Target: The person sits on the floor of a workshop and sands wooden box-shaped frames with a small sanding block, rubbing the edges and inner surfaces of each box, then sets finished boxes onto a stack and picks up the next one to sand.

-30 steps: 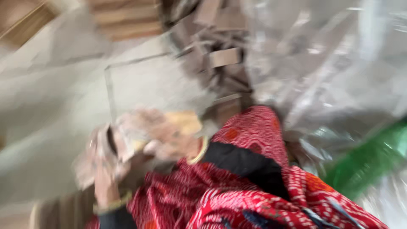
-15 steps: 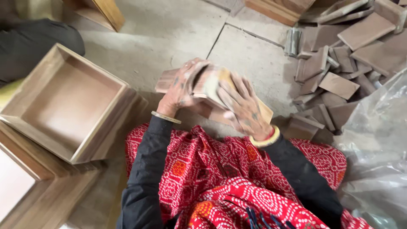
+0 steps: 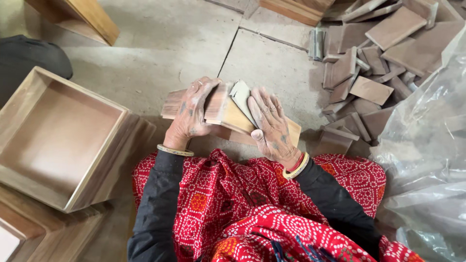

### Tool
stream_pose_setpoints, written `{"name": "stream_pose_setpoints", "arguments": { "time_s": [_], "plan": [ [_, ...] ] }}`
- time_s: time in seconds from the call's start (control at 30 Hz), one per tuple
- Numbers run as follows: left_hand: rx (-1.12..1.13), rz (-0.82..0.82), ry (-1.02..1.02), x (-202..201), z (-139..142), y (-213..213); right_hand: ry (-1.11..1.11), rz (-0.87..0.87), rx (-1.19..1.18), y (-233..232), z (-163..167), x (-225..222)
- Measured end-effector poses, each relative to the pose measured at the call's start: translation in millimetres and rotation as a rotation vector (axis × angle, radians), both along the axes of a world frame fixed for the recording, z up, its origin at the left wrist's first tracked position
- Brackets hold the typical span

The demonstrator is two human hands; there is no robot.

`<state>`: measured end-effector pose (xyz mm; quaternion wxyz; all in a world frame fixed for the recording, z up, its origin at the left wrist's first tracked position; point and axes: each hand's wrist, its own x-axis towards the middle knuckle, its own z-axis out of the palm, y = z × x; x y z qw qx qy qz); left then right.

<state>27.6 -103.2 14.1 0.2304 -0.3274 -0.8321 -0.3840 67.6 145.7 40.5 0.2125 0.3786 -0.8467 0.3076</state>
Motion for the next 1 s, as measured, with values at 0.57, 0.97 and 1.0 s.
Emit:
{"name": "stream_pose_setpoints", "arguments": {
  "time_s": [0.57, 0.97, 1.0],
  "plan": [
    [-0.109, -0.016, -0.033, -1, 6, 21, -0.041, 0.039, -0.053, 22, -8, -2],
    [-0.175, 0.009, -0.084, -1, -7, 15, -0.152, 0.224, -0.154, -13, 52, -20],
    [-0.218, 0.022, -0.115, -2, -14, 12, -0.11, 0.228, -0.089, -17, 58, -21]
  ]
}}
